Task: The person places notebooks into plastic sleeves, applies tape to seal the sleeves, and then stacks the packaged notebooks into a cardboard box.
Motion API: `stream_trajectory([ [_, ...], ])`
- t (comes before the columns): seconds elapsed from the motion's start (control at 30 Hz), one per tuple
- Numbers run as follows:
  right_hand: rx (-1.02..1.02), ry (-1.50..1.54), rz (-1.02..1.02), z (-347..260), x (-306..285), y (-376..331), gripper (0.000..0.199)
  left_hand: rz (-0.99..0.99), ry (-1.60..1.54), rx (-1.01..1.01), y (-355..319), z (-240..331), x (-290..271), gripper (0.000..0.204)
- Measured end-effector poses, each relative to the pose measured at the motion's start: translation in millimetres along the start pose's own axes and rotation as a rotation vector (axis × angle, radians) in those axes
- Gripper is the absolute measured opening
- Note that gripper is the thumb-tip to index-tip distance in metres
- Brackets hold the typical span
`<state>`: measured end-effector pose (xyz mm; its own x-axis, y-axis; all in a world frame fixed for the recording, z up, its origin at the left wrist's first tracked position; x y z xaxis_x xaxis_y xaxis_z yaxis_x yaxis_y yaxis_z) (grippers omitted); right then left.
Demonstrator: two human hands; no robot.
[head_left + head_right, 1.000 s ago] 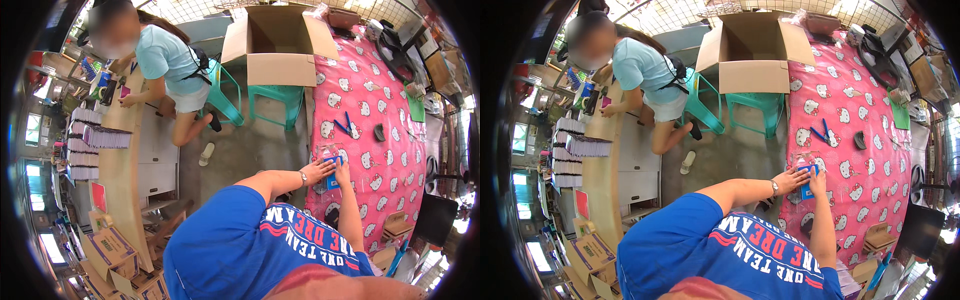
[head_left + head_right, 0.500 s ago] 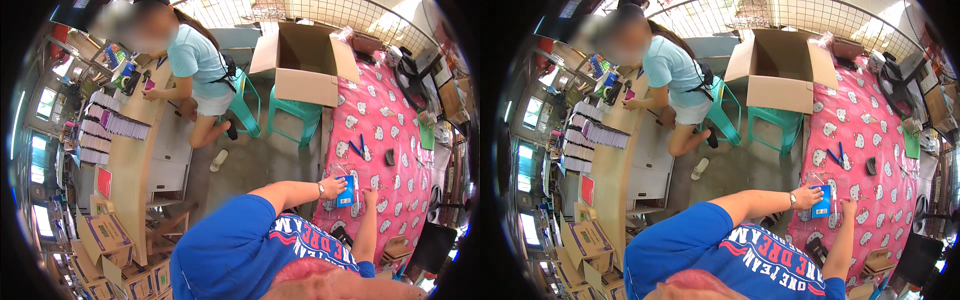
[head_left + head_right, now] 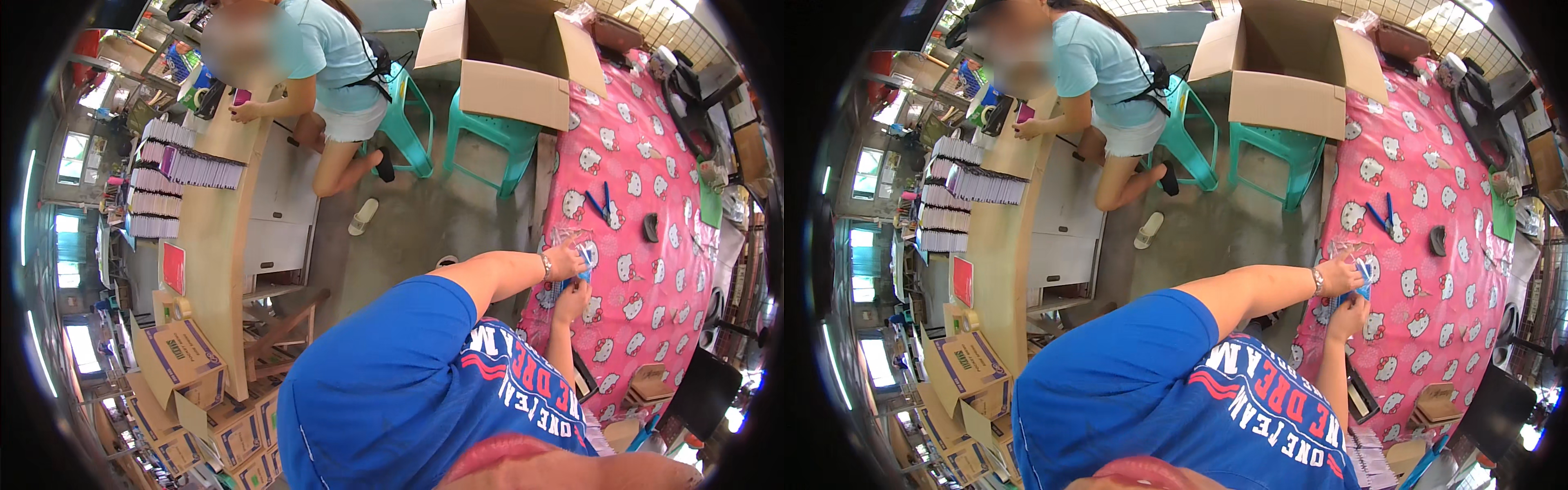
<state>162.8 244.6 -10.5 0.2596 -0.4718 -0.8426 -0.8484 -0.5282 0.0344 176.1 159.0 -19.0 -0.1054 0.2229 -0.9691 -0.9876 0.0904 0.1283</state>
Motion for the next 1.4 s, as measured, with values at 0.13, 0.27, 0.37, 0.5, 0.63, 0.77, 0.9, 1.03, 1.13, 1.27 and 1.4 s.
stream_trajectory([
  [0.13, -0.092, 0.062, 0.075, -11.4, 3.0, -6.0, 0.008, -0.046, -0.08, -0.005, 7.3, -3.1, -3.0, 0.032],
  [0.27, -0.116, -0.012, 0.043, -7.0, 11.6, -7.7, 0.008, -0.111, -0.053, 0.034, 13.8, 1.2, -15.4, 0.06],
  [0.37, -0.177, -0.003, 0.094, -10.0, 8.1, -8.3, 0.01, -0.253, -0.012, 0.091, 27.0, 0.8, -21.3, 0.071],
  [0.5, -0.214, 0.014, 0.108, -14.7, 15.6, -12.7, 0.008, -0.328, 0.064, -0.009, 29.7, -28.1, 3.9, 0.057],
  [0.63, -0.208, -0.009, 0.146, -6.4, 15.2, -12.4, 0.004, -0.146, -0.019, -0.08, 24.4, -38.0, -22.6, 0.046],
  [0.77, -0.211, -0.035, 0.156, -5.0, 18.0, -16.3, 0.002, -0.205, 0.01, -0.135, 13.2, -44.1, -23.9, 0.046],
  [0.9, -0.178, -0.041, 0.156, -7.5, 17.9, -16.3, 0.002, -0.054, 0.096, -0.183, 6.9, -40.5, -32.1, 0.046],
  [1.03, -0.202, -0.043, 0.154, -5.2, 15.0, -14.1, 0.007, 0.05, 0.099, 0.199, 6.4, 2.4, -39.7, 0.053],
  [1.13, -0.19, -0.014, 0.114, -5.3, 19.7, -15.4, 0.025, -0.132, 0.095, 0.331, 3.0, 20.2, -18.7, 0.033],
  [1.27, -0.211, -0.054, 0.153, -20.0, 12.4, -14.9, 0.015, -0.241, 0.066, 0.367, 15.2, 21.2, 21.2, 0.017],
  [1.4, -0.19, -0.053, 0.143, -11.2, 9.6, -12.1, 0.014, -0.269, 0.046, 0.429, 22.2, 21.0, 16.2, 0.013],
])
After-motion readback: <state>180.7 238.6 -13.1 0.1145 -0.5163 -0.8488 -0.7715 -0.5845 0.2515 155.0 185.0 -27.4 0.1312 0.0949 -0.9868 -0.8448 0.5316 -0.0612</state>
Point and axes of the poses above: each hand's wrist, its own y-axis towards the middle knuckle, its own x-axis out of the palm, z = x × y, the point moved 9 cm from there along y, towards the middle knuckle, and after that the axes turned 8 degrees about -z, right-handed, at the moved point
